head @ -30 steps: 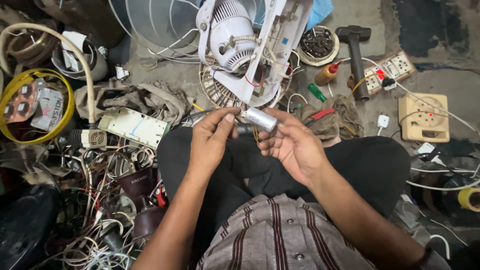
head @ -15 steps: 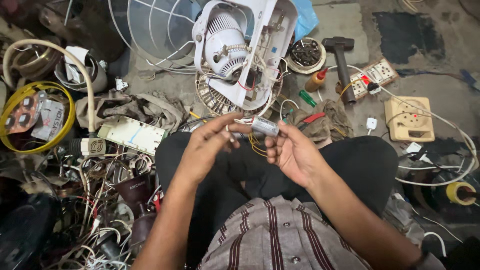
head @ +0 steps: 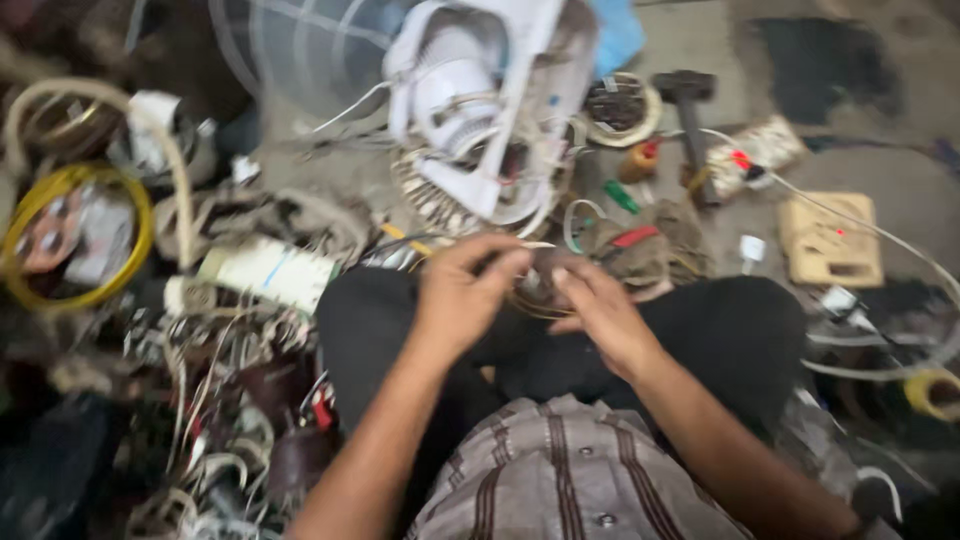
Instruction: The person sits on the floor and repairs a disassembled electric fan motor. They use pliers to strip and cut wires, connect a capacitor, and test the motor by plugging it into a power strip.
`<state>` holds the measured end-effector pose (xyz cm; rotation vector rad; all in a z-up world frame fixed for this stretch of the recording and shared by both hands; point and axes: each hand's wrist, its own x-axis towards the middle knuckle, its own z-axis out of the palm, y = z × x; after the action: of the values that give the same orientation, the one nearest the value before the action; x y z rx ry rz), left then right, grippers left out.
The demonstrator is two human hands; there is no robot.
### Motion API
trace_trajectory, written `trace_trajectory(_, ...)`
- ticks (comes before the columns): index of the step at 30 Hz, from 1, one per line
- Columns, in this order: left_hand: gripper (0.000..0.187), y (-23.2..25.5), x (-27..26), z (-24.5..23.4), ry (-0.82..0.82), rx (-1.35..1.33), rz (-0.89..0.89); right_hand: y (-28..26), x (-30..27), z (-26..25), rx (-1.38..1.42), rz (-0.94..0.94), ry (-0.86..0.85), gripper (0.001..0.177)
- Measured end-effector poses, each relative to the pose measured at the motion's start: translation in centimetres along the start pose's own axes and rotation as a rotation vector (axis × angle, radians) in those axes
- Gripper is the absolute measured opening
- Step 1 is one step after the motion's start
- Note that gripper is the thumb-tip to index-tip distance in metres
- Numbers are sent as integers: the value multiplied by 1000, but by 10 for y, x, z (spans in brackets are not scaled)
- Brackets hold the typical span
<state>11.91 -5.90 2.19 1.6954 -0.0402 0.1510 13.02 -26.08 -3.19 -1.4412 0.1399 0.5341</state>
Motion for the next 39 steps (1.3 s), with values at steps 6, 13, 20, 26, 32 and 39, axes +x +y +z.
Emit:
trace_trajectory(6, 13, -50, -50, 6, 3, 22, 84, 11, -11, 1, -340, -226, -18, 30)
trace_trajectory(13, 14, -80, -86, -3, 39, -292, -129, 39, -22, 3, -686, -35, 110, 24)
trace_trajectory(20, 21, -95, -119, -17, -2, -87, 93, 49, -49, 5, -922, 32, 194, 16)
trace_trajectory(26, 20, -95, -119, -19, -235, -293, -29, 61, -77, 14, -538, 104, 272, 18)
trace_trajectory(32, 17, -90, -104, -85, 148, 450, 426, 75, -52, 18, -471, 60, 192, 21)
trace_trajectory(39, 11, -236, 8, -190, 96, 1137, -97, 120, -48, 2, -587, 73, 71, 20)
